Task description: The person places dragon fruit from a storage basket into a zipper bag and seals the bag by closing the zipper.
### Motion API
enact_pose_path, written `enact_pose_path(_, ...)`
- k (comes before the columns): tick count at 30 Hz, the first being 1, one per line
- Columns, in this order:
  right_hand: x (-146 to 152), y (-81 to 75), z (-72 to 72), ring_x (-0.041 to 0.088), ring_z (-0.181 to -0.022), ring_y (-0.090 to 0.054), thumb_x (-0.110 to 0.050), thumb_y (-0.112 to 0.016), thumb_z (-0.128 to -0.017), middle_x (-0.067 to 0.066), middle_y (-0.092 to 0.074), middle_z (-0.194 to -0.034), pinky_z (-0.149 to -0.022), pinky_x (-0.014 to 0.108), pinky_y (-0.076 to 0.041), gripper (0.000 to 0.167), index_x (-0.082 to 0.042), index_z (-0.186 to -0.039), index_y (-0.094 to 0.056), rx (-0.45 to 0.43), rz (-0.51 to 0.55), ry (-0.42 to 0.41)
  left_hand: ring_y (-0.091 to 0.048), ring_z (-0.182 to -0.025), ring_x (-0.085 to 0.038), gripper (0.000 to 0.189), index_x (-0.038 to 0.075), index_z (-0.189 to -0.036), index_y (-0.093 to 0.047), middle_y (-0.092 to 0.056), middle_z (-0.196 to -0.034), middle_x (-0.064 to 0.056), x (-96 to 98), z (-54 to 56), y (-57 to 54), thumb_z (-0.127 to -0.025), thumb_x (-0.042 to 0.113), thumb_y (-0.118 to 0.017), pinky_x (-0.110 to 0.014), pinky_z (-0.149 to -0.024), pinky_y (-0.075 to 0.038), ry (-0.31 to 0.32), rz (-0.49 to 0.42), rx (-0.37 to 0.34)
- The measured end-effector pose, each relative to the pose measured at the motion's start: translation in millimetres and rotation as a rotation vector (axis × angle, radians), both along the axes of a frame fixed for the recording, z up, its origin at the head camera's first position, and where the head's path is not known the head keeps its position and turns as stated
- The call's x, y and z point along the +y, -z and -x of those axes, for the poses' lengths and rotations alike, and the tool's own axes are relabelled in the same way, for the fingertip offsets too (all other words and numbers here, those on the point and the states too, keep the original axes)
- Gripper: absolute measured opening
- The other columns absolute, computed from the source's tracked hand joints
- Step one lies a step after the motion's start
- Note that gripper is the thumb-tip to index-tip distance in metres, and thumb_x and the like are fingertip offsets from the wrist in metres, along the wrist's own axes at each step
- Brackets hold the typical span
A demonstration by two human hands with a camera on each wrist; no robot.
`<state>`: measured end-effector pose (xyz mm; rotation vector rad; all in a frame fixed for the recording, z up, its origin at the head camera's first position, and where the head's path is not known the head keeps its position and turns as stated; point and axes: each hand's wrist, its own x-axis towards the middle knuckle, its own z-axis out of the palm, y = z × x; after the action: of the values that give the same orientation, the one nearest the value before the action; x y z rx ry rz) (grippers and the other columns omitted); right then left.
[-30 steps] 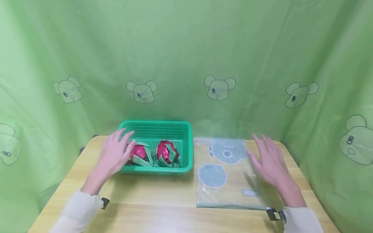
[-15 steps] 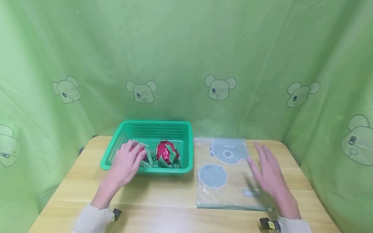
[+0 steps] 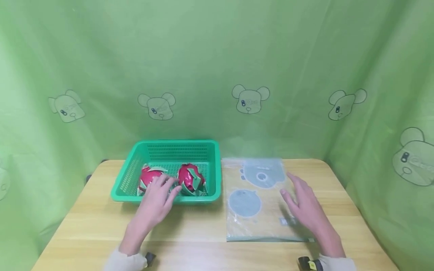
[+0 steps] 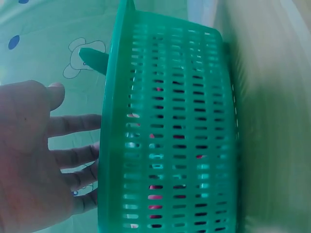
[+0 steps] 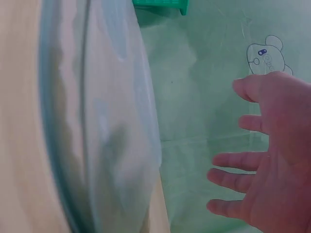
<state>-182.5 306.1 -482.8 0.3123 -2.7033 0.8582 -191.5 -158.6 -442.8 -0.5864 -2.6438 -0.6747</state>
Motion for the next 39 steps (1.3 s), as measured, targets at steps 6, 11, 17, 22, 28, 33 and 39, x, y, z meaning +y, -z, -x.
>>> enact_pose_path(6, -5, 5.0, -6.2, 0.053, -0.136, -0.039, -0.036, -0.054, -0.107, 0.029, -0.039, -0.155, -0.106, 0.074, -0.032, 0.064, -0.004, -0.159, -0.031, -0.067, -0.009, -0.039, -0.057, -0.105, -0.029, 0.026, 0.011, -0.11, -0.07, -0.065, -0.109, -0.006, 1.2, -4.1, 7.7, -0.106, 0.034, -0.056, -0.054, -0.1, -0.045, -0.004, 0.008, -0.003)
enact_pose_path(11, -4, 8.6, -10.4, 0.054, -0.131, -0.045, -0.033, -0.056, -0.106, 0.032, -0.044, -0.15, -0.106, 0.075, -0.033, 0.063, -0.004, -0.158, -0.033, -0.104, -0.032, -0.059, -0.057, -0.103, -0.025, 0.032, 0.011, -0.112, -0.071, -0.066, -0.108, -0.005, 2.0, -4.8, 11.6, -0.104, 0.04, -0.059, -0.049, -0.096, -0.049, 0.019, 0.027, -0.048)
enact_pose_path(17, -3, 12.5, -17.3, 0.056, -0.132, -0.043, -0.034, -0.057, -0.106, 0.034, -0.044, -0.149, -0.104, 0.075, -0.033, 0.063, -0.003, -0.156, -0.035, -0.149, -0.059, -0.06, -0.053, -0.096, -0.021, 0.044, 0.008, -0.112, -0.071, -0.063, -0.102, -0.003, 6.4, -6.0, 16.9, -0.099, 0.05, -0.062, -0.04, -0.087, -0.05, 0.053, 0.095, -0.089)
enact_pose_path(22, -5, 14.2, -25.2, 0.053, -0.133, -0.044, -0.033, -0.059, -0.105, 0.03, -0.046, -0.149, -0.106, 0.073, -0.034, 0.059, -0.002, -0.153, -0.041, -0.134, -0.069, -0.078, -0.051, -0.094, -0.021, 0.041, 0.01, -0.109, -0.07, -0.061, -0.101, -0.002, 11.4, -5.6, 18.4, -0.099, 0.048, -0.063, -0.038, -0.081, -0.048, 0.067, 0.151, -0.05)
enact_pose_path(28, -6, 18.7, -35.8, 0.051, -0.13, -0.048, -0.03, -0.062, -0.103, 0.027, -0.052, -0.144, -0.104, 0.072, -0.037, 0.054, 0.0, -0.146, -0.049, -0.099, -0.117, -0.103, -0.054, -0.098, -0.024, 0.043, 0.011, -0.112, -0.07, -0.062, -0.105, -0.005, 14.8, -5.4, 21.3, -0.099, 0.051, -0.062, -0.042, -0.085, -0.049, 0.056, 0.194, -0.018)
enact_pose_path(33, -8, 21.9, -42.1, 0.054, -0.129, -0.047, -0.032, -0.064, -0.102, 0.028, -0.051, -0.144, -0.102, 0.075, -0.037, 0.054, -0.001, -0.144, -0.052, -0.102, -0.159, -0.105, -0.052, -0.099, -0.024, 0.048, 0.013, -0.115, -0.069, -0.06, -0.107, -0.005, 17.5, -6.3, 23.7, -0.1, 0.056, -0.056, -0.044, -0.088, -0.048, 0.024, 0.244, -0.029)
enact_pose_path(39, -14, 23.2, -48.5, 0.054, -0.132, -0.044, -0.042, -0.064, -0.101, 0.032, -0.045, -0.148, -0.101, 0.077, -0.036, 0.057, -0.007, -0.144, -0.055, -0.122, -0.191, -0.095, -0.051, -0.099, -0.025, 0.043, 0.014, -0.115, -0.066, -0.058, -0.105, -0.006, 20.4, -6.4, 26.3, -0.102, 0.053, -0.054, -0.047, -0.089, -0.045, -0.008, 0.301, 0.004)
